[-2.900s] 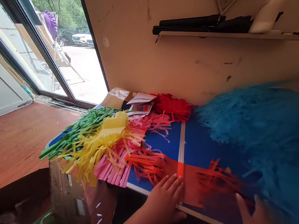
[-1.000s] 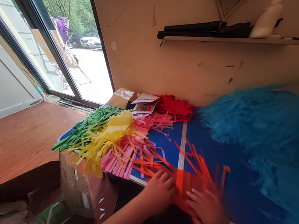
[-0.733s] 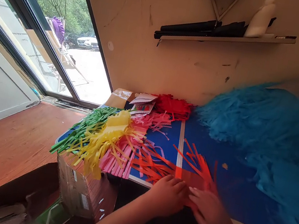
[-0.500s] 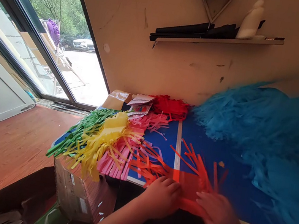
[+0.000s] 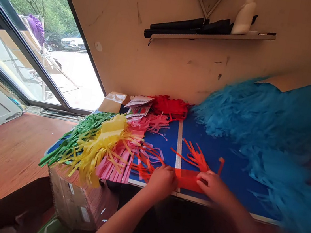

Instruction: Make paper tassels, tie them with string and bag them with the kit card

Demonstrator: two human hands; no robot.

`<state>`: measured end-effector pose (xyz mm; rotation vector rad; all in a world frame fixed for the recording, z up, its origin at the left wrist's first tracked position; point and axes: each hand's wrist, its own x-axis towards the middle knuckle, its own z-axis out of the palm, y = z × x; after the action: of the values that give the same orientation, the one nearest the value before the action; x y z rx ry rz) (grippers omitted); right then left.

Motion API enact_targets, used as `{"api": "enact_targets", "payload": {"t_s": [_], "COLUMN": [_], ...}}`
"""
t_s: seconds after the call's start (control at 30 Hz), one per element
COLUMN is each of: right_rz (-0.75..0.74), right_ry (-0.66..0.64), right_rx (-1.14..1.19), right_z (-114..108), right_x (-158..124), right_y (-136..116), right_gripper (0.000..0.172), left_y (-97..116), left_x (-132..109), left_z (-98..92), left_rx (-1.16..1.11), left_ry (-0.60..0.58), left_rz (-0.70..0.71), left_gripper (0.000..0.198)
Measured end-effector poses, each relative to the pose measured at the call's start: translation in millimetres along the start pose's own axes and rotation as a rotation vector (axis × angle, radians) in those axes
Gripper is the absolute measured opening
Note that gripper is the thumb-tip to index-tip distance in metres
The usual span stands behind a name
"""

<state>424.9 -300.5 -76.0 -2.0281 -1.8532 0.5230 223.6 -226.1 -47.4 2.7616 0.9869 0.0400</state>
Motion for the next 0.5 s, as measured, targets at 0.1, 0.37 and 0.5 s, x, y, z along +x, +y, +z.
{"api": "enact_targets", "payload": {"t_s": [0.1,0.37,0.5], "right_rz": [0.135,0.271,0.245], "right_ry": [-0.013,-0.055,-0.017], "right_rx": [-0.049,-0.129,-0.186], "right_z": [0.3,-9.0,-8.0], "right_x": [9.8,23.1,26.6], "right_y": [-0.4,-14.8,-18.7], "right_gripper": [0.016,0.012,0.018], "left_y": [2.5,5.2,5.7], "left_x": [7.5,11.7,12.1], "left_z": [-1.4,-0.1,-2.3], "left_rx": [0.049,0.106,0.109], "left_ry": [-0.003,-0.023,-0.021], "left_rz": [-0.113,-0.173,-0.155], "left_gripper": [0.024,0.027,0.032]}}
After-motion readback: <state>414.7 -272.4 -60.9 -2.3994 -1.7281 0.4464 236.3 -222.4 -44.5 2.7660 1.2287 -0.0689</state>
